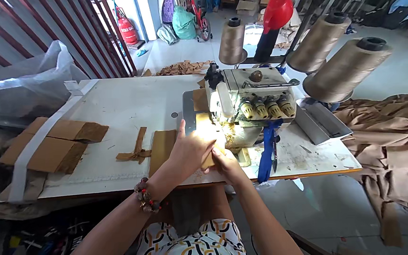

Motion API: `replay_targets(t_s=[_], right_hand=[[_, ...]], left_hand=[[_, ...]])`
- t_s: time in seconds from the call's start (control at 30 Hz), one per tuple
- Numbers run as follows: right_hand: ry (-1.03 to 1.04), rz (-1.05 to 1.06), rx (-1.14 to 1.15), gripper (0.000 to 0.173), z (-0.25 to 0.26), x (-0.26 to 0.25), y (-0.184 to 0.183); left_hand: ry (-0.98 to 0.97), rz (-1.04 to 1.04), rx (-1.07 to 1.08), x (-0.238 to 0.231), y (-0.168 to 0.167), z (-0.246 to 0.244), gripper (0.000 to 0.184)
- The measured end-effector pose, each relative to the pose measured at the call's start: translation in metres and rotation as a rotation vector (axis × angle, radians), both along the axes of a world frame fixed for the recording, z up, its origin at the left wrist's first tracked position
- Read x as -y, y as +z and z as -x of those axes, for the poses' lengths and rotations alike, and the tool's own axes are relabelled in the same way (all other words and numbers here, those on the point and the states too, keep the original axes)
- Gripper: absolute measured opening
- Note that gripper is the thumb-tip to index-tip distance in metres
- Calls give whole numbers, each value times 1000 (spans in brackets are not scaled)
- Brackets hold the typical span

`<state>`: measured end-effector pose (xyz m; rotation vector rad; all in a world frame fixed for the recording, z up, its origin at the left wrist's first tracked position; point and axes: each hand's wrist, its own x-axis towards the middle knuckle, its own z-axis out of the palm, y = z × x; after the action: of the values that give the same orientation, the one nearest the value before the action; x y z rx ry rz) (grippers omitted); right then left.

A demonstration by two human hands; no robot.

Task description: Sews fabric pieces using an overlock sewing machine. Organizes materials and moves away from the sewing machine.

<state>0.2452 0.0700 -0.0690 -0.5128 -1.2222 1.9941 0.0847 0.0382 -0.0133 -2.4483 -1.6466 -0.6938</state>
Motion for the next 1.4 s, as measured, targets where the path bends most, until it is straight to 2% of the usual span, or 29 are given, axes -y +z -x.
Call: replay_targets(t_s=[0.13, 0.27, 0.37, 0.43, 0.53, 0.63, 0.7, 0.8, 0.87, 0.93, 0.97, 1.03, 1.07, 1.1, 1.17, 1.2, 1.4], right_hand=[[65, -71, 6, 46, 1, -4, -5], [100, -137, 11, 44, 0, -1, -27], [64, -124, -11, 46, -1, 2, -30], [33, -113, -59, 52, -1, 2, -33], [-20, -154, -71, 63, 1, 1, -36], [-33, -208, -41, 64, 4, 0, -39], [-32, -225, -23, 63, 6, 0, -41], [-38, -218, -7, 61, 7, 1, -41], [-40, -217, 36, 55, 6, 2, -38], [-44, -258, 105, 46, 8, 5, -30], [-29, -282, 135, 49, 9, 7, -26], [27, -277, 146, 89, 13, 14, -21], [39, -227, 131, 102, 13, 19, -19], [33, -156, 116, 98, 13, 24, -17], [-46, -10, 87, 46, 13, 30, -12], [-71, 38, 79, 30, 11, 29, -10], [-138, 50, 149, 23, -3, 22, 0]], left_hand=[[-15, 171, 60, -28, 13, 16, 43], [-9, 281, 153, -47, 28, 24, 47], [42, 341, 130, -69, 24, 31, 57], [50, 278, 151, -53, 27, 35, 55], [170, 183, 224, -21, 18, 59, 37], [357, 379, 188, -9, -13, 96, 30], [407, 460, 101, -8, -41, 113, 24], [377, 343, 89, -1, -63, 121, 19], [344, 165, 162, 3, -67, 119, 19], [263, -46, 233, 8, -57, 103, 20], [211, -113, 235, 10, -47, 89, 21], [118, -124, 195, 17, -26, 55, 22], [81, -122, 158, 18, -21, 39, 21], [55, -127, 124, 17, -18, 25, 21], [22, -105, 90, 12, -18, 9, 21], [15, -90, 73, 10, -18, 4, 22], [72, -20, -23, 7, -10, -14, 31]])
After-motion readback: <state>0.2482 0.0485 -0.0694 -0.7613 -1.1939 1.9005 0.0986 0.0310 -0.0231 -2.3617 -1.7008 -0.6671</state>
